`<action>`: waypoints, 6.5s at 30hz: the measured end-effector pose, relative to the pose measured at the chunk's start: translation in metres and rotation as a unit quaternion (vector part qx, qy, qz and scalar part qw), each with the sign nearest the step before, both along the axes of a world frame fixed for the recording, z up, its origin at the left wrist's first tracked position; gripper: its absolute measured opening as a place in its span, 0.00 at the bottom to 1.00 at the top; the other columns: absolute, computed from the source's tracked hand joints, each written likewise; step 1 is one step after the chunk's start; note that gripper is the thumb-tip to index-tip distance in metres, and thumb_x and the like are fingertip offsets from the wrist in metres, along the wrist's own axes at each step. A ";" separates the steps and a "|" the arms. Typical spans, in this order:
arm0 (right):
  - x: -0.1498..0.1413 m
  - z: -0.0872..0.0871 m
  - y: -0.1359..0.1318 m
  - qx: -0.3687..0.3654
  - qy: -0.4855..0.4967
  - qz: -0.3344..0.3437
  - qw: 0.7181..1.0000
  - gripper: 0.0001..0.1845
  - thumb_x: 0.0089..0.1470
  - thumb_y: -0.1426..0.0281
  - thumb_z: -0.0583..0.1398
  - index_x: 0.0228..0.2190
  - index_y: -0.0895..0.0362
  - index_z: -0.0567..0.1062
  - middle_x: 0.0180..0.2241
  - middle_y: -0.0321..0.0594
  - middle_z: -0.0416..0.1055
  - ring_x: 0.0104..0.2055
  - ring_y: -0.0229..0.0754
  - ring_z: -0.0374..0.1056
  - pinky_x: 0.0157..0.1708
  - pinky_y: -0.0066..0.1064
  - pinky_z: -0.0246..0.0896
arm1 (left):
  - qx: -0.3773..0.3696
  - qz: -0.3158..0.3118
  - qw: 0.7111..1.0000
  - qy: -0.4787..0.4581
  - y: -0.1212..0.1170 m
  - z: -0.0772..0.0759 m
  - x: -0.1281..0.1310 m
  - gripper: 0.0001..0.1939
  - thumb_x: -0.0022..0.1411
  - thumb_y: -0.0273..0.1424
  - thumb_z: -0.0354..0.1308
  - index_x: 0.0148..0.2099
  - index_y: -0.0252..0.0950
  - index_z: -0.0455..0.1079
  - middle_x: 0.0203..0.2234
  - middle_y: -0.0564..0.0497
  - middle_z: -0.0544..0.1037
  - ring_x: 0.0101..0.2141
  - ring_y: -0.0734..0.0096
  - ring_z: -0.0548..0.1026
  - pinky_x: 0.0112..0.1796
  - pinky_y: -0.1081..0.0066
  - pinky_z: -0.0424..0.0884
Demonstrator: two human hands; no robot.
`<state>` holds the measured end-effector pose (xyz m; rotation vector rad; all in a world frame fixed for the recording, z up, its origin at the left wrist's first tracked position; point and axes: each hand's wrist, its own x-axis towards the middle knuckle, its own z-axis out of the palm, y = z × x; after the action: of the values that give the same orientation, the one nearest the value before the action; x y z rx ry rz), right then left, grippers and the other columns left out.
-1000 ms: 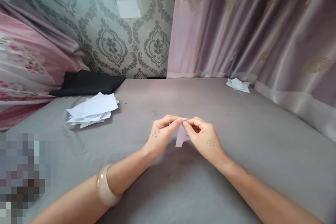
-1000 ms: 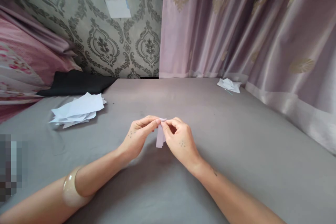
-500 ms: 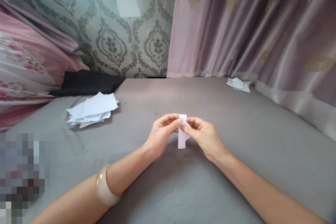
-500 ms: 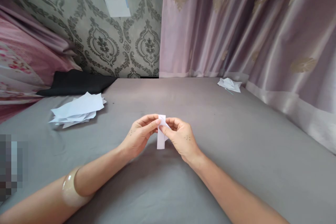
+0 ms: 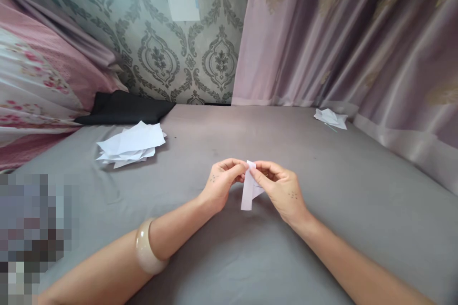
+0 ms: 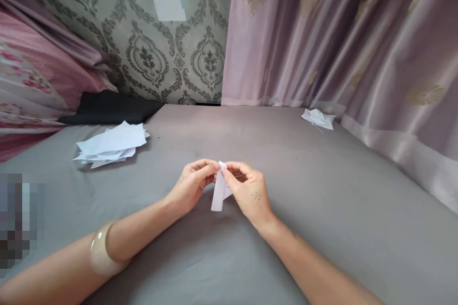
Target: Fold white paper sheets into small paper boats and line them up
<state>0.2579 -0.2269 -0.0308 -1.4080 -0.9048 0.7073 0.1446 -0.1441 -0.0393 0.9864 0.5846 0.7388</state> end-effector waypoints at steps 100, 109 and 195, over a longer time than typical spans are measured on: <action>0.014 -0.001 -0.004 0.023 -0.114 -0.046 0.992 0.09 0.50 0.63 0.62 0.31 0.56 0.75 0.29 0.38 0.75 0.31 0.39 0.70 0.33 0.31 0.64 | 0.077 -0.100 0.988 0.086 -0.002 0.002 -0.002 0.14 0.51 0.35 0.66 0.40 0.34 0.76 0.33 0.47 0.80 0.35 0.68 0.76 0.38 0.69 0.74; 0.001 -0.008 -0.009 0.029 -0.225 -0.081 0.971 0.08 0.51 0.66 0.62 0.35 0.54 0.69 0.32 0.36 0.73 0.31 0.37 0.68 0.33 0.29 0.64 | 0.097 0.036 0.995 -0.008 -0.001 0.001 -0.001 0.09 0.51 0.33 0.67 0.34 0.34 0.76 0.30 0.51 0.78 0.31 0.72 0.75 0.30 0.73 0.75; -0.011 0.009 0.005 -0.040 -0.090 -0.080 0.992 0.13 0.53 0.61 0.59 0.31 0.58 0.78 0.30 0.41 0.76 0.31 0.40 0.71 0.32 0.32 0.68 | 0.034 -0.013 0.999 0.012 0.005 0.002 -0.005 0.11 0.52 0.35 0.66 0.35 0.32 0.78 0.29 0.48 0.80 0.31 0.69 0.77 0.39 0.67 0.76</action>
<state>0.2469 -0.2224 -0.0218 -1.6158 -0.8990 0.5046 0.1398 -0.1389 -0.0377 1.0657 0.5700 0.7275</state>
